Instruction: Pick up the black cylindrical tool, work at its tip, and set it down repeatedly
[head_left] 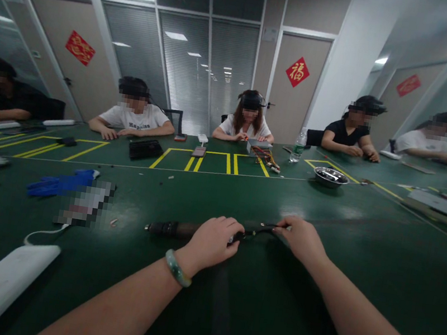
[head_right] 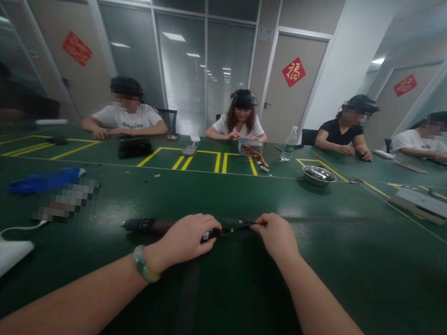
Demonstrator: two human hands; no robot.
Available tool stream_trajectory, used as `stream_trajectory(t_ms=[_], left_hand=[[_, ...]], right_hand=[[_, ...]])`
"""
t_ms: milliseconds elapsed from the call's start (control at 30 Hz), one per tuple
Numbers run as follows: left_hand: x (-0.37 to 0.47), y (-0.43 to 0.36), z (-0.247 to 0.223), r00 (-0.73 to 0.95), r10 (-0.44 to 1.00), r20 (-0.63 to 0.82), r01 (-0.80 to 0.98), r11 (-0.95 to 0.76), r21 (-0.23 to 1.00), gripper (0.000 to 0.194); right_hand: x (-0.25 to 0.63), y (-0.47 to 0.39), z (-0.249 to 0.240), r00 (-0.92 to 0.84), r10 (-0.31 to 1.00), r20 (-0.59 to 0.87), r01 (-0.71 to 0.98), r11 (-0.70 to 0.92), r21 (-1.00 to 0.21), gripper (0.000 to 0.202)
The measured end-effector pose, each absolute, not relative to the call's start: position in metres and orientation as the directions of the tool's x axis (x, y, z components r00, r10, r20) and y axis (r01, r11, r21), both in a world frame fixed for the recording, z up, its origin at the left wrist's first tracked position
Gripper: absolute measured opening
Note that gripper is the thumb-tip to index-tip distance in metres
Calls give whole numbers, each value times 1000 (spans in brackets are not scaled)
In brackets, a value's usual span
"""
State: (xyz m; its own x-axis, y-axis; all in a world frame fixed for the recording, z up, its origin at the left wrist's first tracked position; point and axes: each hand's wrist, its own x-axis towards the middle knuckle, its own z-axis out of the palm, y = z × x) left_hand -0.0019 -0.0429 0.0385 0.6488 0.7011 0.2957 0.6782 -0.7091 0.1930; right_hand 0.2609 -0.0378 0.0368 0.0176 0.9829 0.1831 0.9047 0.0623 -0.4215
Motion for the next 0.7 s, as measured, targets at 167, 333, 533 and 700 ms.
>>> stream_trajectory(t_ms=[167, 333, 533, 700], left_hand=[[-1, -47, 39, 650, 703, 288, 695, -703, 149, 24], [2, -45, 38, 643, 704, 301, 708, -696, 118, 21], [5, -44, 35, 644, 698, 313, 709, -698, 98, 15], [4, -42, 36, 623, 708, 333, 712, -689, 132, 15]], right_hand=[[246, -46, 34, -135, 989, 59, 867, 147, -476, 18], [234, -51, 33, -170, 985, -19, 887, 145, -439, 20], [225, -57, 35, -203, 979, 25, 883, 194, -428, 17], [222, -56, 32, -146, 980, 136, 869, 193, -455, 18]])
